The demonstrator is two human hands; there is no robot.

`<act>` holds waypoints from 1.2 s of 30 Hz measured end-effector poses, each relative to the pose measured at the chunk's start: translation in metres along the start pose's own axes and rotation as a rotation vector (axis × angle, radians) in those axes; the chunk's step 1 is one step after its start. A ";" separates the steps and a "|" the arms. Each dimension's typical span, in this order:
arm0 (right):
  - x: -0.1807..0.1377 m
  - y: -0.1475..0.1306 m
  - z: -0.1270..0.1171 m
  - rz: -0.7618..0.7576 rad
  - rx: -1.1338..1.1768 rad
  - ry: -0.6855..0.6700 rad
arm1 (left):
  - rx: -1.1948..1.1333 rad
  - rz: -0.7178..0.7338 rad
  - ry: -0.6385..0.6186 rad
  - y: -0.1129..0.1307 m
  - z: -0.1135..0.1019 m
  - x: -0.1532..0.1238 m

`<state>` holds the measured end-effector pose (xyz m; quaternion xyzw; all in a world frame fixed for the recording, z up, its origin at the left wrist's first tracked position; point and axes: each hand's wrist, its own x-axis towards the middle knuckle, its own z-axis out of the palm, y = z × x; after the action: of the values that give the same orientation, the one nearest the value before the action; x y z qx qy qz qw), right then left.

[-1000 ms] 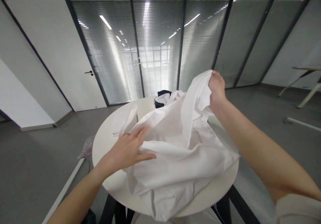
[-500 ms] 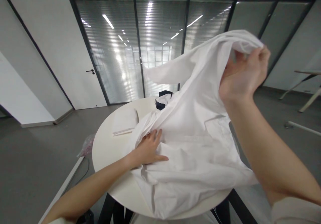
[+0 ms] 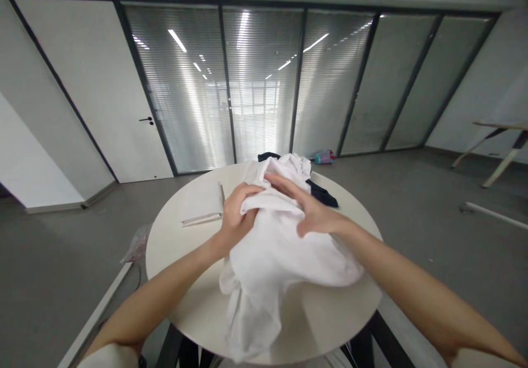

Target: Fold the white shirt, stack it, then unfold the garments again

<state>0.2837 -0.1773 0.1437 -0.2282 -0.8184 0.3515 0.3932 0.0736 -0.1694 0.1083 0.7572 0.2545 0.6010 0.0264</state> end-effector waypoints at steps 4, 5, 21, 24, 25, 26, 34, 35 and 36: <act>0.005 0.011 0.044 0.034 -0.003 -0.011 | -0.052 -0.006 0.286 0.007 0.012 0.019; 0.008 0.014 0.050 0.029 0.016 0.049 | -0.054 -0.013 0.289 0.007 0.011 0.020; 0.027 0.061 0.048 0.143 -0.033 0.669 | -0.265 -0.417 -0.467 -0.051 0.021 -0.048; 0.019 0.058 0.044 0.057 0.032 0.499 | -0.234 -0.421 -0.225 -0.058 0.027 -0.051; 0.017 0.056 0.042 0.017 0.040 0.437 | -0.236 -0.411 -0.121 -0.060 0.028 -0.050; 0.015 0.056 0.039 -0.012 0.048 0.382 | -0.237 -0.400 -0.021 -0.060 0.028 -0.050; 0.004 0.077 0.071 0.395 0.072 0.407 | -0.131 -0.247 -0.166 -0.055 0.035 -0.070; 0.005 0.076 0.074 0.395 0.068 0.466 | -0.102 -0.223 -0.195 -0.053 0.035 -0.071; 0.007 0.074 0.075 0.372 0.067 0.520 | -0.078 -0.203 -0.201 -0.051 0.034 -0.070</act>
<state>0.2271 -0.1546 0.0581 -0.4430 -0.6228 0.3738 0.5256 0.0767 -0.1453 0.0184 0.7824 0.3024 0.5256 0.1418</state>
